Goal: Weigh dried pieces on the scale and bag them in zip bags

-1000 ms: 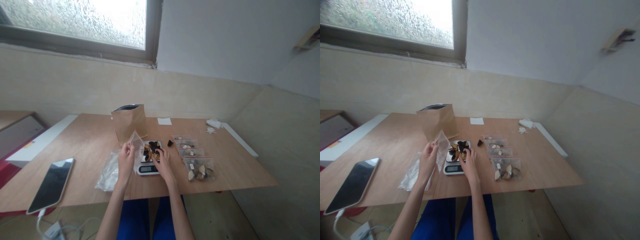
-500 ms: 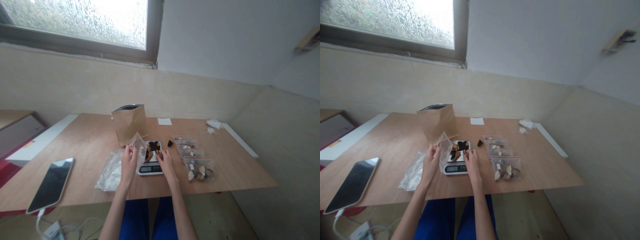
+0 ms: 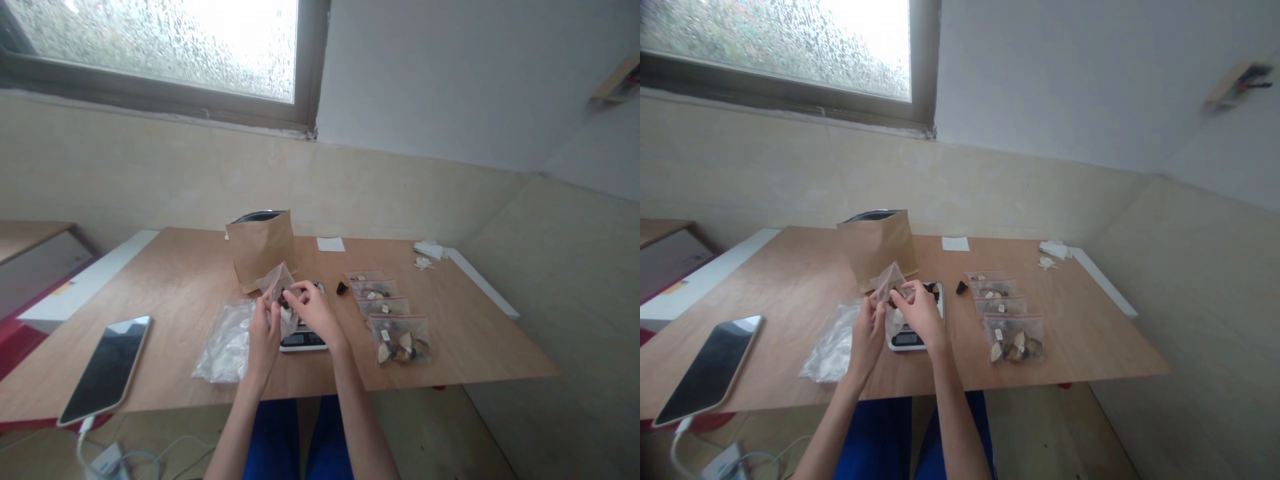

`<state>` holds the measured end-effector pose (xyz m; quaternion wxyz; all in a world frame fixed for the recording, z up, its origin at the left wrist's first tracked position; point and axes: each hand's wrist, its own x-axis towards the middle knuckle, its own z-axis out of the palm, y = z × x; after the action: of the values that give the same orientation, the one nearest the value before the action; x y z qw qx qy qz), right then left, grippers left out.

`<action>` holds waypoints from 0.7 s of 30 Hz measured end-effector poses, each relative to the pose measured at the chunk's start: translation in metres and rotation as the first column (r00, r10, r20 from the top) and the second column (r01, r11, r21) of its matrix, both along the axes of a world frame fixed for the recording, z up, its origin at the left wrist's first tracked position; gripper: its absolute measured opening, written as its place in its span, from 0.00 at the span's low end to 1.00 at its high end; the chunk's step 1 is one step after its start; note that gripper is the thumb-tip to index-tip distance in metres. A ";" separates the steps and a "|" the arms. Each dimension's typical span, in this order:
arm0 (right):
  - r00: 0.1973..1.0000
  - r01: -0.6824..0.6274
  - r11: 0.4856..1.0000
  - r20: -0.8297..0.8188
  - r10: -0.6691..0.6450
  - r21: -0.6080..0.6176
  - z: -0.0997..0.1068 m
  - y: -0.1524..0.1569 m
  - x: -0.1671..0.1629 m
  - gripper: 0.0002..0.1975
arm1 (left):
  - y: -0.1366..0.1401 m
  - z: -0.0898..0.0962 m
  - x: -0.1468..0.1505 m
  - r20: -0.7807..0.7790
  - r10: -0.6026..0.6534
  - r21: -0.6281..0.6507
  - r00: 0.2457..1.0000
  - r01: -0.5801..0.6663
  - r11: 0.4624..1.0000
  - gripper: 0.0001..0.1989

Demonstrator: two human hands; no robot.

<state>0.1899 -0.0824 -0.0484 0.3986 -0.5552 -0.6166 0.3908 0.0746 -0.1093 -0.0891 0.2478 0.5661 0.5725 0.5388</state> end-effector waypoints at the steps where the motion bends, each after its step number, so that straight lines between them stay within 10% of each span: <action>1: 0.999 0.034 0.998 0.026 -0.035 0.044 -0.001 0.000 0.001 0.15 | -0.001 0.000 -0.002 0.011 0.016 -0.005 1.000 -0.015 1.000 0.18; 6: 0.953 0.213 0.939 0.156 -0.261 0.270 -0.022 0.001 0.008 0.12 | 0.001 -0.005 -0.013 0.093 0.048 -0.044 0.995 -0.044 0.998 0.13; 13: 0.825 0.262 0.922 0.430 -0.367 0.285 -0.081 0.002 -0.013 0.27 | 0.001 -0.006 -0.016 0.167 0.061 -0.048 0.984 -0.054 0.997 0.12; 21: 0.737 0.325 0.866 0.473 -0.484 0.380 -0.090 -0.002 -0.019 0.14 | 0.000 -0.002 -0.017 0.177 0.059 -0.033 0.983 -0.054 0.998 0.11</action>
<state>0.1707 -0.0844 -0.1381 0.3511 -0.7052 -0.6153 0.0278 0.0572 -0.1096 -0.0914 0.2904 0.4960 0.5714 0.5858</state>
